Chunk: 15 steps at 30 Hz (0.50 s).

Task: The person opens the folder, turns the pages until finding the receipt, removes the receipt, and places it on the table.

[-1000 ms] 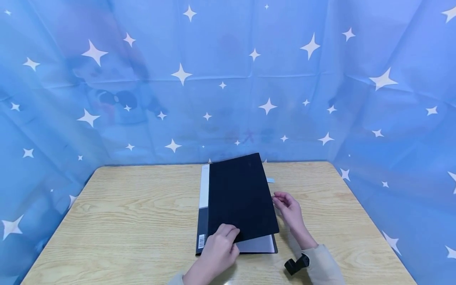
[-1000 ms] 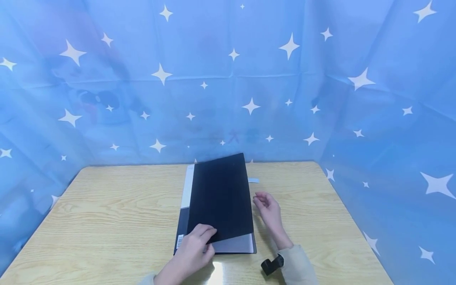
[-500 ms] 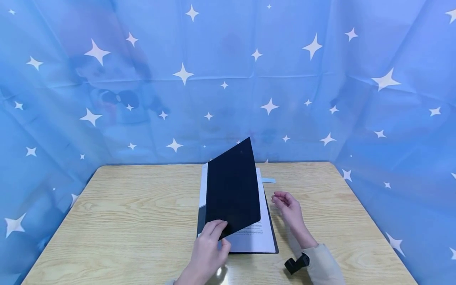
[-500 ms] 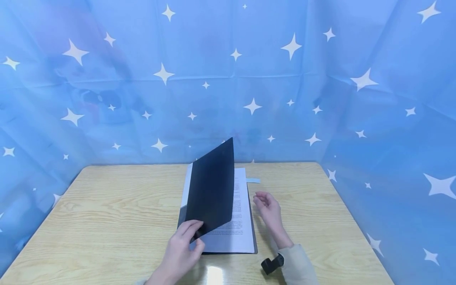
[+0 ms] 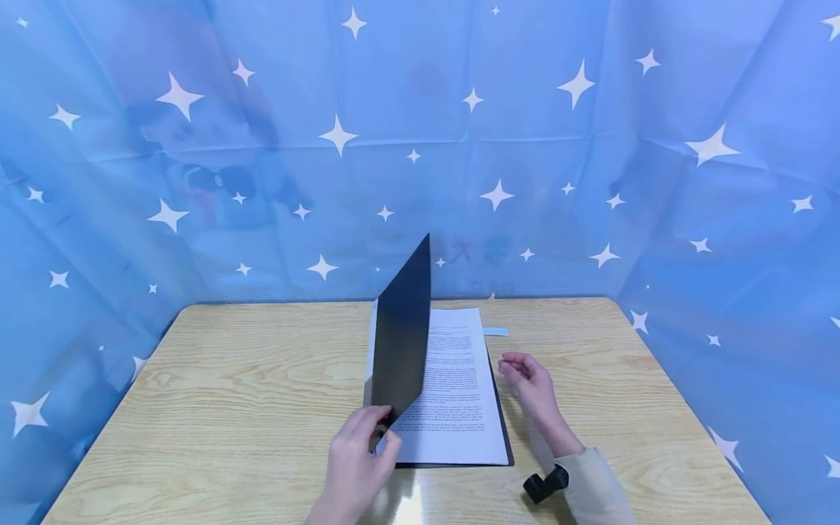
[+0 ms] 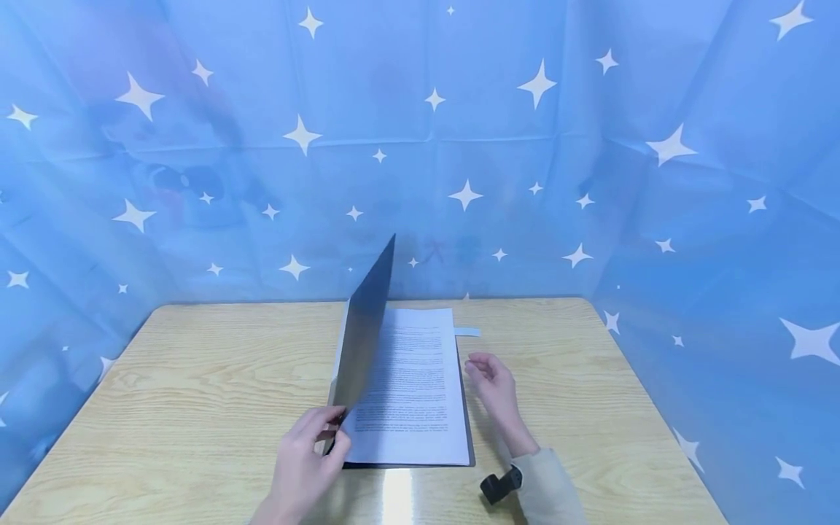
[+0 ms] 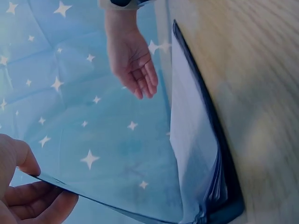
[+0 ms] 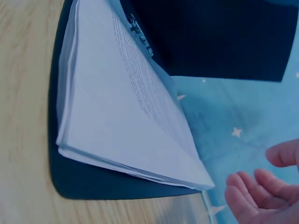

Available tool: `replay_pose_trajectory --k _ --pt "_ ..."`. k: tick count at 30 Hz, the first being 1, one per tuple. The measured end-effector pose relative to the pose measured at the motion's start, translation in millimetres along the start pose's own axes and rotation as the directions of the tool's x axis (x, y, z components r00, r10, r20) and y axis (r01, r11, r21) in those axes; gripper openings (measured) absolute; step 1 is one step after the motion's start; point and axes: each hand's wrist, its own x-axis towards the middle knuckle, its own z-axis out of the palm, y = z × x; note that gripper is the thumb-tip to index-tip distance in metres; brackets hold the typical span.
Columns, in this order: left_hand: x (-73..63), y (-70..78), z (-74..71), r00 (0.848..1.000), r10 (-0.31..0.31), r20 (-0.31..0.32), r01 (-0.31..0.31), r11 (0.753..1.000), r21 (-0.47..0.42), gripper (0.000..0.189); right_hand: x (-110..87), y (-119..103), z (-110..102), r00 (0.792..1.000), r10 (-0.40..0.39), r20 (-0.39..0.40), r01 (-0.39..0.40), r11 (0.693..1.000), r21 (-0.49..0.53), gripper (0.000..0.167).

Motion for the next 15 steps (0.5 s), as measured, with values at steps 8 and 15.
replay_pose_trajectory --k 8,15 --pt "4.3 -1.6 -19.5 0.994 -0.104 0.014 0.104 0.994 -0.031 0.034 2.6 0.3 2.2 1.000 -0.015 -0.004 0.015 0.999 -0.037 0.031" --pt "7.3 -9.1 -36.7 0.971 -0.233 0.060 0.236 0.971 -0.050 0.039 4.6 3.3 2.5 0.999 -0.051 -0.014 0.050 0.997 -0.060 0.032"
